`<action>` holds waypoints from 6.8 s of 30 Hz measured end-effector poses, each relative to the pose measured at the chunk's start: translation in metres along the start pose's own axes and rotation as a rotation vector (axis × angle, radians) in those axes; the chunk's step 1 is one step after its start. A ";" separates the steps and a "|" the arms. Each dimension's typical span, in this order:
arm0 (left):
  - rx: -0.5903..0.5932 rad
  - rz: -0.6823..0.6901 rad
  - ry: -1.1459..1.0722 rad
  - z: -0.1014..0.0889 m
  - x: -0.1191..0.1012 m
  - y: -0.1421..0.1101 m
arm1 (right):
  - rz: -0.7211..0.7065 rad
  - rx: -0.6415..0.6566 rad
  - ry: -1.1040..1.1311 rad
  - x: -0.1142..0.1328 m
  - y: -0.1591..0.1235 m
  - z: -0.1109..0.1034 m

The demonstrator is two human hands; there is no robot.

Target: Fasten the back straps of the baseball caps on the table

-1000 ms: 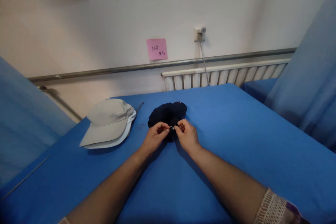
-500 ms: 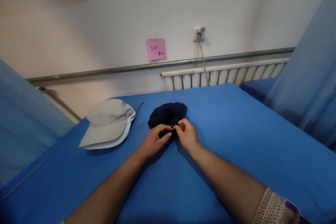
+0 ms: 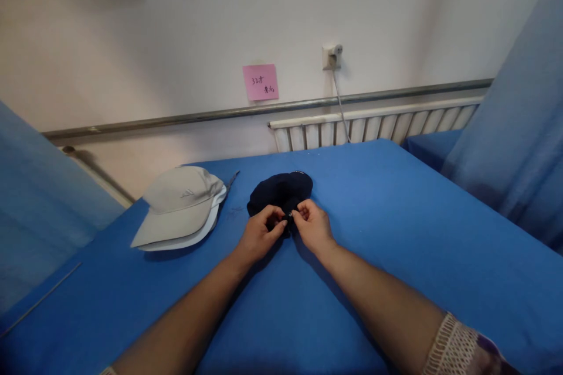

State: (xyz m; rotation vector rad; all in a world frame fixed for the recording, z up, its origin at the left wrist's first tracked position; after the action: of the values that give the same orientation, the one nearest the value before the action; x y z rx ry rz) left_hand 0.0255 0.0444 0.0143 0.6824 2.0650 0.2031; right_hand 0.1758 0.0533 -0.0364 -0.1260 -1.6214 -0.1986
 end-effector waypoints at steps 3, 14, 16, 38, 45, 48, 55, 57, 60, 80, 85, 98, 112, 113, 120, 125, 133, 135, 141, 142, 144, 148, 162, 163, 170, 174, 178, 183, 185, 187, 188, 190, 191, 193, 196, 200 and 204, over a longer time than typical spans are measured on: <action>-0.006 0.018 0.006 0.001 -0.002 0.000 | 0.001 0.002 0.004 -0.002 0.001 0.000; 0.037 0.116 0.095 0.001 0.004 -0.001 | 0.013 -0.021 0.034 -0.005 0.004 0.000; 0.028 0.119 0.109 0.000 0.004 -0.001 | 0.013 -0.024 0.039 -0.005 0.004 0.001; -0.017 0.090 0.209 0.002 0.001 -0.001 | -0.047 0.012 -0.051 -0.003 0.001 0.001; -0.022 0.131 0.221 0.003 0.003 -0.002 | -0.052 0.012 -0.058 -0.004 0.000 0.002; -0.057 0.113 0.175 0.004 0.003 -0.001 | -0.056 0.024 -0.049 -0.002 -0.001 0.002; -0.126 -0.043 0.106 0.005 0.012 -0.001 | -0.048 0.019 -0.028 -0.002 0.000 0.001; -0.110 -0.040 0.115 0.005 0.014 -0.002 | -0.040 0.022 -0.025 -0.002 0.000 0.002; -0.089 -0.011 0.126 0.006 0.015 -0.002 | -0.032 0.019 -0.017 -0.001 -0.001 0.002; -0.033 0.130 0.262 0.010 -0.001 -0.005 | 0.234 0.049 0.232 0.004 -0.002 0.003; -0.052 0.135 0.270 0.008 0.000 -0.003 | 0.191 0.096 0.172 0.002 -0.003 0.004; 0.070 -0.067 -0.092 -0.014 0.004 0.005 | -0.420 0.180 -0.350 0.028 -0.005 -0.012; 0.219 0.009 -0.040 -0.011 0.001 0.000 | -0.100 0.306 -0.277 0.002 0.010 -0.006; 0.221 0.024 -0.022 -0.010 -0.001 0.000 | -0.081 0.307 -0.254 0.001 0.011 -0.005; 0.150 0.055 0.025 -0.006 -0.006 -0.001 | -0.070 0.342 -0.172 0.003 0.012 -0.006; 0.133 0.029 -0.045 -0.003 0.000 -0.001 | -0.070 0.431 -0.120 0.005 0.010 -0.005; 0.070 -0.060 -0.326 -0.001 0.008 0.000 | 0.015 0.389 -0.022 0.002 0.008 -0.002; 0.062 -0.087 -0.394 -0.001 0.008 0.000 | 0.020 0.373 0.007 0.001 0.009 -0.001; -0.062 -0.146 -0.425 -0.005 0.006 0.002 | 0.018 0.246 0.117 -0.001 0.010 -0.001; -0.109 -0.148 -0.413 -0.006 0.007 0.003 | -0.020 0.215 0.123 0.000 0.009 -0.002; -0.180 -0.149 -0.390 -0.009 0.010 0.004 | -0.120 0.174 0.089 0.004 0.007 -0.003; -0.203 -0.145 -0.368 -0.009 0.016 0.005 | -0.200 0.151 -0.049 0.008 0.002 -0.002; -0.269 -0.146 -0.142 -0.012 0.019 0.003 | -0.304 0.113 -0.216 0.022 -0.014 0.001; -0.283 -0.149 -0.136 -0.013 0.019 0.003 | -0.310 0.095 -0.218 0.022 -0.013 0.000; -0.242 -0.095 -0.080 -0.013 0.015 0.003 | -0.315 0.091 -0.164 0.016 -0.007 -0.002; -0.174 -0.058 -0.063 -0.010 0.013 0.002 | -0.343 0.062 -0.165 0.019 -0.007 -0.005; -0.151 -0.035 -0.036 -0.011 0.010 0.002 | -0.388 0.092 -0.205 0.024 -0.009 -0.006; -0.221 -0.046 -0.052 -0.019 0.006 0.004 | -0.332 0.140 -0.228 0.016 -0.006 -0.005; -0.248 -0.061 -0.084 -0.022 0.006 0.004 | -0.292 0.161 -0.269 0.012 -0.004 -0.004; -0.252 -0.072 -0.118 -0.022 0.007 0.005 | -0.290 0.163 -0.338 0.010 -0.003 -0.004; -0.245 -0.073 -0.132 -0.021 0.007 0.005 | -0.298 0.157 -0.375 0.010 -0.003 -0.004; -0.221 -0.065 -0.146 -0.020 0.008 0.004 | -0.315 0.146 -0.438 0.012 -0.004 -0.005; -0.212 -0.061 -0.150 -0.019 0.009 0.004 | -0.323 0.145 -0.461 0.014 -0.004 -0.006; -0.203 -0.055 -0.152 -0.018 0.009 0.004 | -0.345 0.151 -0.493 0.017 -0.005 -0.005; -0.202 -0.064 -0.169 -0.017 0.010 0.003 | -0.394 0.158 -0.511 0.019 -0.006 -0.004; -0.155 -0.081 -0.190 -0.015 0.009 0.003 | -0.435 0.150 -0.516 0.018 -0.005 -0.004; -0.078 -0.077 -0.142 -0.016 0.008 0.004 | -0.450 0.118 -0.499 0.017 -0.002 -0.007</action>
State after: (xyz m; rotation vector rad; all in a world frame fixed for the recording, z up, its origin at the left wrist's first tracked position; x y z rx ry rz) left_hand 0.0103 0.0536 0.0194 0.5529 1.9336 0.1849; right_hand 0.1814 0.0493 -0.0189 0.3075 -2.1409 -0.4413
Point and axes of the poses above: each hand's wrist, its own y-axis towards the middle knuckle, its own z-axis out of the palm, x = y × z, the point moved 3 cm from there along y, towards the middle knuckle, and after that the axes turned 11 degrees about z, right-handed, at the moved point
